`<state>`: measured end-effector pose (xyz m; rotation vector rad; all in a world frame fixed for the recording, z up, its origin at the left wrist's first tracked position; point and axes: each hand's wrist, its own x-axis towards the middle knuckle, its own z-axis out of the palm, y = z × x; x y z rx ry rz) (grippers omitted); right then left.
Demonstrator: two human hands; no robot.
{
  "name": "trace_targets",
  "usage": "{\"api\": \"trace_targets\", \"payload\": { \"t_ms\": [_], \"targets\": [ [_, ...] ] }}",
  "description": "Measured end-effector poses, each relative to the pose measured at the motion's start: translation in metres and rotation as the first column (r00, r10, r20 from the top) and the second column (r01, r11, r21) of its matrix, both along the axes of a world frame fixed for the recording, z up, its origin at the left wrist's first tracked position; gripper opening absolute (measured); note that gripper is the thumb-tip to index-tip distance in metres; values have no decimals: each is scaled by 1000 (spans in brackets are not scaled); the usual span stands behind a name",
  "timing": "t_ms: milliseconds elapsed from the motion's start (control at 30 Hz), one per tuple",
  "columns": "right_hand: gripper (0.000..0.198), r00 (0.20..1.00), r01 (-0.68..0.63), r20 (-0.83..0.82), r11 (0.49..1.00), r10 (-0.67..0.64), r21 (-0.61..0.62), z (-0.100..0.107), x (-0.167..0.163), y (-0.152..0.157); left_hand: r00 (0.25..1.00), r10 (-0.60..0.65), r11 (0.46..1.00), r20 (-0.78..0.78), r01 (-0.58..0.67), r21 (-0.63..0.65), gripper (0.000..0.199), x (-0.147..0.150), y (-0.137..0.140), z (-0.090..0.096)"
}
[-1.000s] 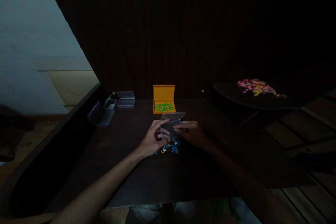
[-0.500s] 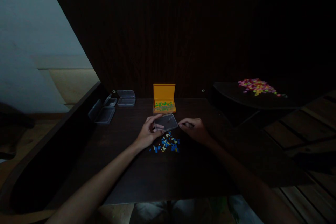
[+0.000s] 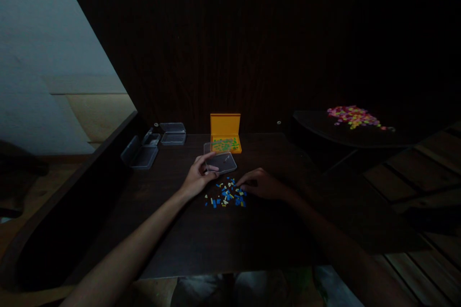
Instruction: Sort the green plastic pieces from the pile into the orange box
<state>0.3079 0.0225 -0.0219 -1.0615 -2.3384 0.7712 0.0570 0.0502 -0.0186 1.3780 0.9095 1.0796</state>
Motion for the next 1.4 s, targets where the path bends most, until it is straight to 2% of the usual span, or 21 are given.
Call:
{"api": "trace_targets", "payload": {
  "t_ms": [200,533,767,1000,1400],
  "targets": [
    [19,1000,6,12,1000,-6,-3,0,2,1,1000,6,1000,20,-6,3,58,0,1,-1],
    [20,990,133,48,989,-136,58,-3,7,7,1000,28,999,11,-27,-41,60,-4,5,-1],
    [25,986,139,81,985,-147,100,-1,8,5,999,2,999,47,0,-34,64,-4,5,0],
    [14,987,141,63,982,-150,123,-5,8,7,999,-30,998,33,31,-46,66,-4,4,-2],
    [12,985,102,123,982,-122,161,1,5,4,998,-18,997,64,23,-75,65,-5,7,-3]
  ]
}}
